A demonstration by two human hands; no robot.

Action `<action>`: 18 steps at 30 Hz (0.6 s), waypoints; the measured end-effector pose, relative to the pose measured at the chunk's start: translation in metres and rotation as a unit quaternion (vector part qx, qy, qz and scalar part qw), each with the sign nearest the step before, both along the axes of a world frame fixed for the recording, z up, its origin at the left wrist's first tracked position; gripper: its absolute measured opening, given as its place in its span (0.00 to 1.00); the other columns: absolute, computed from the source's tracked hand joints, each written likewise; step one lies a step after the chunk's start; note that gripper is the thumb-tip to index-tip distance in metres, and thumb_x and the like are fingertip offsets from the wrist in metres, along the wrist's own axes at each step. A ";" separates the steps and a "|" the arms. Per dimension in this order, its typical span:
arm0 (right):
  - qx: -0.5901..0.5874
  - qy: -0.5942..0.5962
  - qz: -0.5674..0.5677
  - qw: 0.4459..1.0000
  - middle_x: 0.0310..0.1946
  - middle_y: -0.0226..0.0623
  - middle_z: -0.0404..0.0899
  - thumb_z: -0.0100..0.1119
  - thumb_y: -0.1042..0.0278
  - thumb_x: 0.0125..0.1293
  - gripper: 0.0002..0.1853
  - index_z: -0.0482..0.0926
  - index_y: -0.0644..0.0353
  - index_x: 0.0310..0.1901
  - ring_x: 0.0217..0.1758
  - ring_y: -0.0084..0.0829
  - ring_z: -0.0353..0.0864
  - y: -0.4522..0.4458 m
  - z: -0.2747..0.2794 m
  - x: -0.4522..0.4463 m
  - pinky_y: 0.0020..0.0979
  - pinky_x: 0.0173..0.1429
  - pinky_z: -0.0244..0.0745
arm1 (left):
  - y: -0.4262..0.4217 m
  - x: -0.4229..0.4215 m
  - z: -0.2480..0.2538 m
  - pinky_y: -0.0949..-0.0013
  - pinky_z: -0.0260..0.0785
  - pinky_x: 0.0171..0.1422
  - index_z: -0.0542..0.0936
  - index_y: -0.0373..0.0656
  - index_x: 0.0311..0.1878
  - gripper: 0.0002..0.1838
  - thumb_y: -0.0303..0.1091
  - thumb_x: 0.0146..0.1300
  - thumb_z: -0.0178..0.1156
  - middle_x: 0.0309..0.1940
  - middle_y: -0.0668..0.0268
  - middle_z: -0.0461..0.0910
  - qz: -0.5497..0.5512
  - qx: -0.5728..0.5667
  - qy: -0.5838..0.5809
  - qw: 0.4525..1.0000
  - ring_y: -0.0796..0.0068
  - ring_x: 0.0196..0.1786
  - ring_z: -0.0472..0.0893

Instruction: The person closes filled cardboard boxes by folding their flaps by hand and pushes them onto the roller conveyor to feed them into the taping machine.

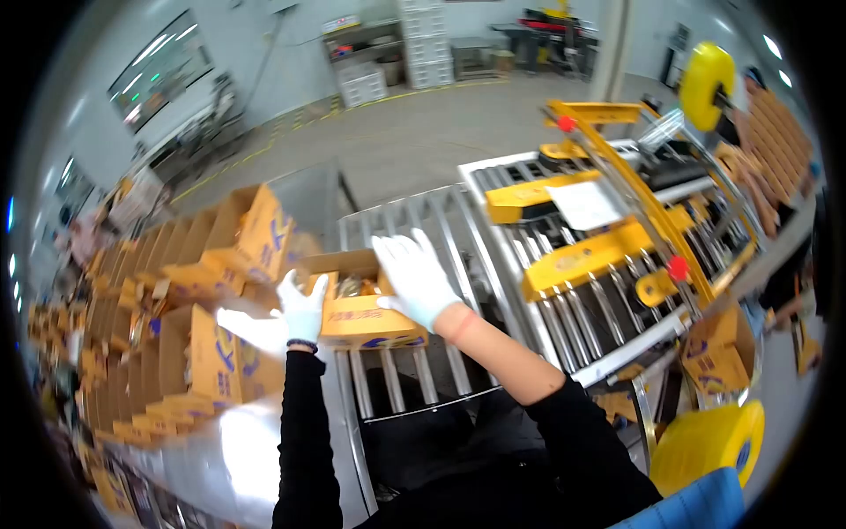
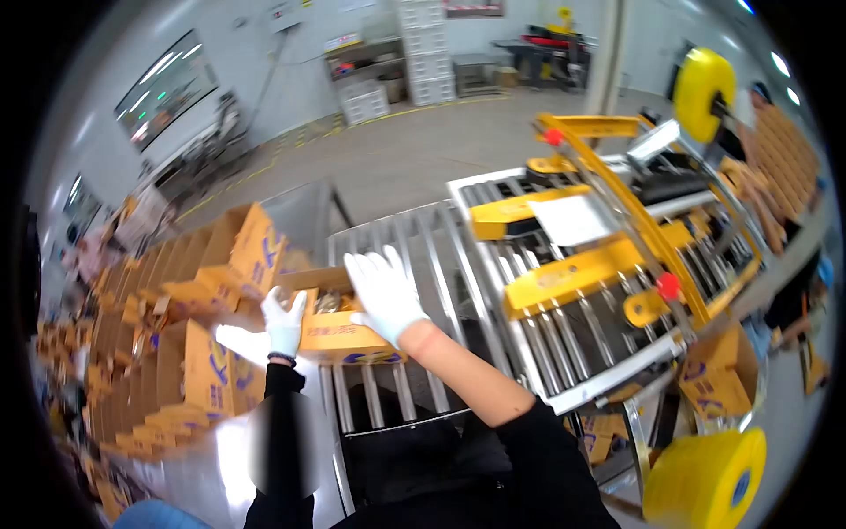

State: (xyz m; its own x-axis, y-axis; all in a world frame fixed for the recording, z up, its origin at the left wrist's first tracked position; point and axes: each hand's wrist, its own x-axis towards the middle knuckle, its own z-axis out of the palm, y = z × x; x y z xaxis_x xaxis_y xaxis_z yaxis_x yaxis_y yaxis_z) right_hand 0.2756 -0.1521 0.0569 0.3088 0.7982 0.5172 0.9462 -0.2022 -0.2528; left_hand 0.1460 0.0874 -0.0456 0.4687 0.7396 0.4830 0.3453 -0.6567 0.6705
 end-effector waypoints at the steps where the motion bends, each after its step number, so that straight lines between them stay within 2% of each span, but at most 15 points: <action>1: 0.027 0.003 -0.011 1.000 0.59 0.47 0.73 0.80 0.55 0.47 0.49 0.68 0.68 0.68 0.68 0.50 0.70 -0.003 -0.023 -0.010 0.51 0.81 0.55 | 0.013 -0.012 -0.007 0.63 0.67 0.71 0.70 0.29 0.69 0.37 0.52 0.71 0.66 0.62 0.51 0.77 -0.045 -0.135 0.005 0.990 0.62 0.64 0.77; 2: 0.043 0.049 0.041 0.997 0.60 0.47 0.73 0.80 0.55 0.47 0.51 0.66 0.68 0.71 0.68 0.50 0.70 -0.014 -0.037 -0.023 0.52 0.83 0.52 | 0.023 -0.022 -0.018 0.64 0.67 0.71 0.70 0.29 0.70 0.35 0.50 0.73 0.63 0.64 0.52 0.76 -0.149 -0.310 -0.052 0.937 0.64 0.65 0.76; 3: -0.012 0.055 0.054 0.997 0.64 0.47 0.72 0.80 0.55 0.48 0.51 0.64 0.66 0.72 0.71 0.49 0.69 -0.024 -0.062 -0.029 0.52 0.84 0.51 | 0.030 -0.029 -0.025 0.66 0.67 0.71 0.70 0.28 0.71 0.33 0.48 0.76 0.60 0.66 0.53 0.76 -0.254 -0.468 -0.109 0.840 0.67 0.67 0.75; 6: -0.071 -0.006 0.024 0.997 0.68 0.46 0.70 0.81 0.53 0.46 0.53 0.64 0.62 0.73 0.75 0.48 0.65 -0.053 -0.065 -0.010 0.50 0.84 0.51 | 0.013 -0.007 -0.007 0.67 0.68 0.71 0.71 0.29 0.70 0.28 0.44 0.79 0.56 0.65 0.58 0.77 -0.271 -0.417 -0.049 0.866 0.70 0.67 0.75; 7: -0.092 -0.007 0.008 0.996 0.69 0.45 0.70 0.82 0.53 0.44 0.55 0.64 0.60 0.74 0.75 0.49 0.65 -0.055 -0.058 0.000 0.49 0.84 0.49 | -0.015 0.013 0.015 0.67 0.68 0.72 0.72 0.32 0.70 0.26 0.43 0.79 0.55 0.67 0.60 0.77 -0.232 -0.456 -0.073 0.856 0.69 0.68 0.75; 8: -0.122 0.007 -0.052 0.991 0.71 0.46 0.68 0.82 0.53 0.44 0.56 0.63 0.61 0.74 0.77 0.49 0.62 -0.058 -0.060 0.014 0.49 0.85 0.48 | -0.030 0.033 0.013 0.66 0.69 0.70 0.72 0.32 0.70 0.27 0.44 0.79 0.55 0.66 0.59 0.77 -0.201 -0.428 -0.104 0.875 0.68 0.67 0.75; 11: -0.154 -0.022 -0.193 0.969 0.76 0.49 0.61 0.81 0.52 0.44 0.58 0.60 0.66 0.76 0.82 0.50 0.55 -0.051 -0.063 0.048 0.49 0.86 0.45 | -0.112 0.106 -0.029 0.63 0.71 0.66 0.72 0.34 0.71 0.29 0.47 0.78 0.56 0.62 0.58 0.79 -0.143 -0.249 -0.147 0.946 0.64 0.62 0.78; 12: -0.149 -0.038 -0.185 0.971 0.77 0.50 0.61 0.79 0.52 0.47 0.57 0.59 0.67 0.76 0.82 0.50 0.55 -0.046 -0.064 0.054 0.49 0.86 0.45 | -0.137 0.125 -0.040 0.62 0.72 0.65 0.71 0.35 0.71 0.29 0.48 0.77 0.56 0.61 0.58 0.79 -0.166 -0.230 -0.142 0.948 0.63 0.61 0.79; 13: -0.144 -0.052 -0.188 0.970 0.77 0.51 0.60 0.78 0.52 0.50 0.56 0.58 0.68 0.76 0.83 0.50 0.54 -0.045 -0.065 0.062 0.49 0.86 0.45 | -0.152 0.133 -0.055 0.61 0.72 0.64 0.71 0.35 0.71 0.30 0.49 0.77 0.56 0.60 0.57 0.80 -0.255 -0.296 -0.117 0.913 0.62 0.59 0.80; 14: -0.151 -0.098 -0.208 0.961 0.78 0.51 0.59 0.75 0.53 0.54 0.53 0.57 0.69 0.76 0.83 0.50 0.54 -0.047 -0.077 0.079 0.49 0.86 0.44 | -0.158 0.136 -0.060 0.60 0.73 0.62 0.71 0.36 0.71 0.31 0.50 0.77 0.56 0.59 0.57 0.80 -0.361 -0.412 -0.055 0.835 0.60 0.57 0.81; 15: -0.159 -0.143 -0.231 0.949 0.78 0.51 0.59 0.72 0.53 0.58 0.51 0.57 0.69 0.77 0.83 0.50 0.54 -0.049 -0.089 0.089 0.49 0.86 0.44 | -0.164 0.109 -0.021 0.64 0.73 0.64 0.68 0.37 0.75 0.31 0.48 0.78 0.55 0.61 0.59 0.79 -0.444 -0.540 0.055 0.713 0.64 0.60 0.80; 16: -0.140 -0.071 -0.212 0.965 0.78 0.50 0.60 0.66 0.59 0.62 0.44 0.58 0.68 0.77 0.83 0.48 0.54 -0.060 -0.072 0.083 0.49 0.86 0.45 | -0.157 0.084 0.002 0.63 0.71 0.67 0.68 0.37 0.75 0.31 0.48 0.78 0.55 0.63 0.57 0.77 -0.450 -0.497 0.063 0.739 0.65 0.64 0.78; 18: -0.121 -0.078 -0.222 0.964 0.77 0.49 0.61 0.64 0.62 0.63 0.43 0.58 0.67 0.77 0.82 0.47 0.55 -0.074 -0.086 0.098 0.49 0.85 0.45 | -0.123 0.036 0.029 0.63 0.72 0.65 0.70 0.37 0.71 0.28 0.43 0.74 0.58 0.60 0.55 0.78 -0.377 -0.252 0.038 0.891 0.62 0.62 0.79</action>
